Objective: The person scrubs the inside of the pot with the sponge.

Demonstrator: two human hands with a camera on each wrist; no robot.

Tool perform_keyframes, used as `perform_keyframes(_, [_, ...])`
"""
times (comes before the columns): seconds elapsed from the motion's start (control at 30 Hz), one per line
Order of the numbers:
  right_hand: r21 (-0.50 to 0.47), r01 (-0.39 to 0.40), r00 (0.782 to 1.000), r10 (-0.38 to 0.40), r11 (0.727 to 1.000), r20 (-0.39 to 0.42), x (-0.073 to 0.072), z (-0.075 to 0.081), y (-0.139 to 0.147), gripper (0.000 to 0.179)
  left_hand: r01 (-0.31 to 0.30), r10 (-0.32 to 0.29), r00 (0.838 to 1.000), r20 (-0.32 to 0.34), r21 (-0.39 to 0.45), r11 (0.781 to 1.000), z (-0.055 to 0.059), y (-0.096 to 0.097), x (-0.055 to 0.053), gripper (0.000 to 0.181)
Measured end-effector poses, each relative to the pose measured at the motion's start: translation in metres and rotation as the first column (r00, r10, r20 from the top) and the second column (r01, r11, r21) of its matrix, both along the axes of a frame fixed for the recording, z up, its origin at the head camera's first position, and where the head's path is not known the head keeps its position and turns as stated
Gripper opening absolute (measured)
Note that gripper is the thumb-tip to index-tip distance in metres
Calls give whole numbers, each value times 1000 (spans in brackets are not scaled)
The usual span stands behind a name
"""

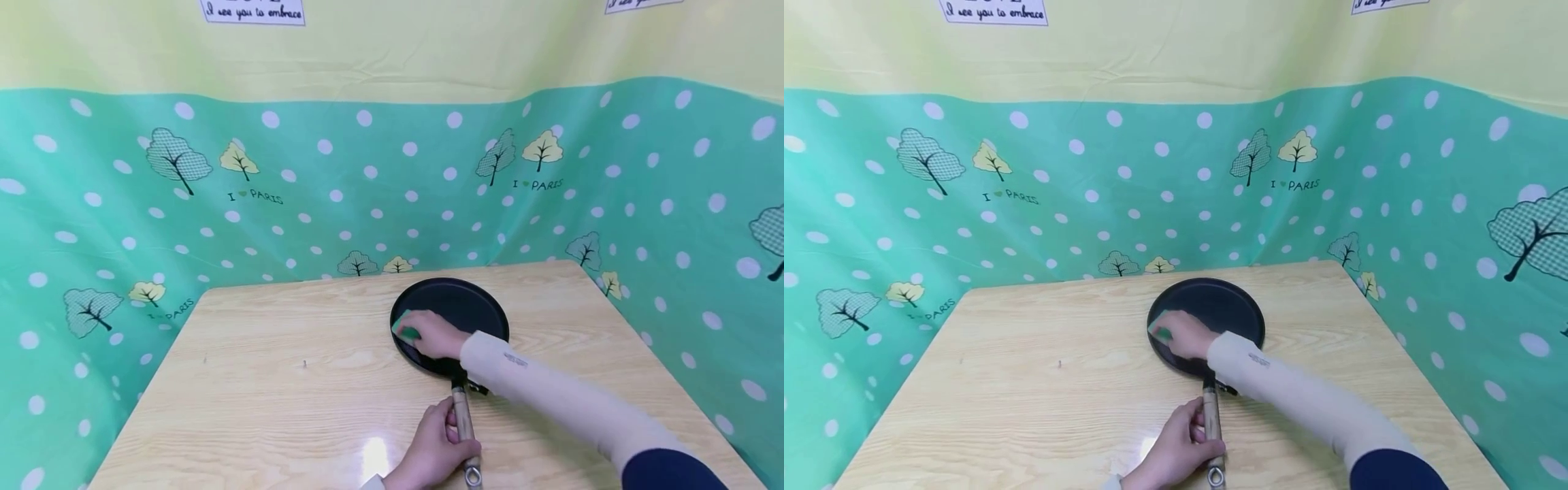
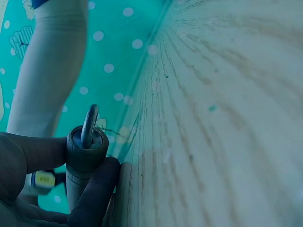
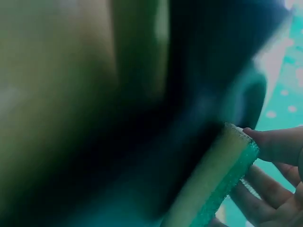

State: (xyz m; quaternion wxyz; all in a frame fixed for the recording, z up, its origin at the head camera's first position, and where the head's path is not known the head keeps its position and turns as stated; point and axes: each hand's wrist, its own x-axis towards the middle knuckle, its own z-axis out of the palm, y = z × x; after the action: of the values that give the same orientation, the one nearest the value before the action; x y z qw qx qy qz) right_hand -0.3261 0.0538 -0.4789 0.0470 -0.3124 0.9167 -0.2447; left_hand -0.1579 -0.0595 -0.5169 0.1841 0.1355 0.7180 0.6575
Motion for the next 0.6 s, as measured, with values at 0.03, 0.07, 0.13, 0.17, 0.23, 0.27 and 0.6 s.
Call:
perform_keyframes(0.03, [13,17,1000,-17,1000,6,-8,1,-2,37,-7,7,1000,-3,5,1000,0,0,0,81])
perform_keyframes(0.07, [25,35,999,-35,999,13,-15,1,-4,39,-13,13,1000,-7,9,1000,1,0,1,81])
perform_keyframes(0.13, [48,69,997,-70,996,34,-29,2,-5,42,-21,21,1000,-6,18,1000,1,0,1,80])
perform_keyframes(0.17, [53,84,995,-86,995,45,-35,3,-5,43,-23,24,1000,-5,22,999,1,0,1,80])
perform_keyframes(0.23, [65,115,992,-118,991,44,-46,3,-2,44,-26,26,1000,-1,27,999,0,1,2,80])
perform_keyframes(0.27, [64,133,990,-137,989,47,-51,3,0,45,-26,25,1000,3,31,999,0,1,2,80])
perform_keyframes(0.6, [85,250,968,-252,964,12,-76,0,47,41,-22,22,1000,-18,24,999,1,1,3,79])
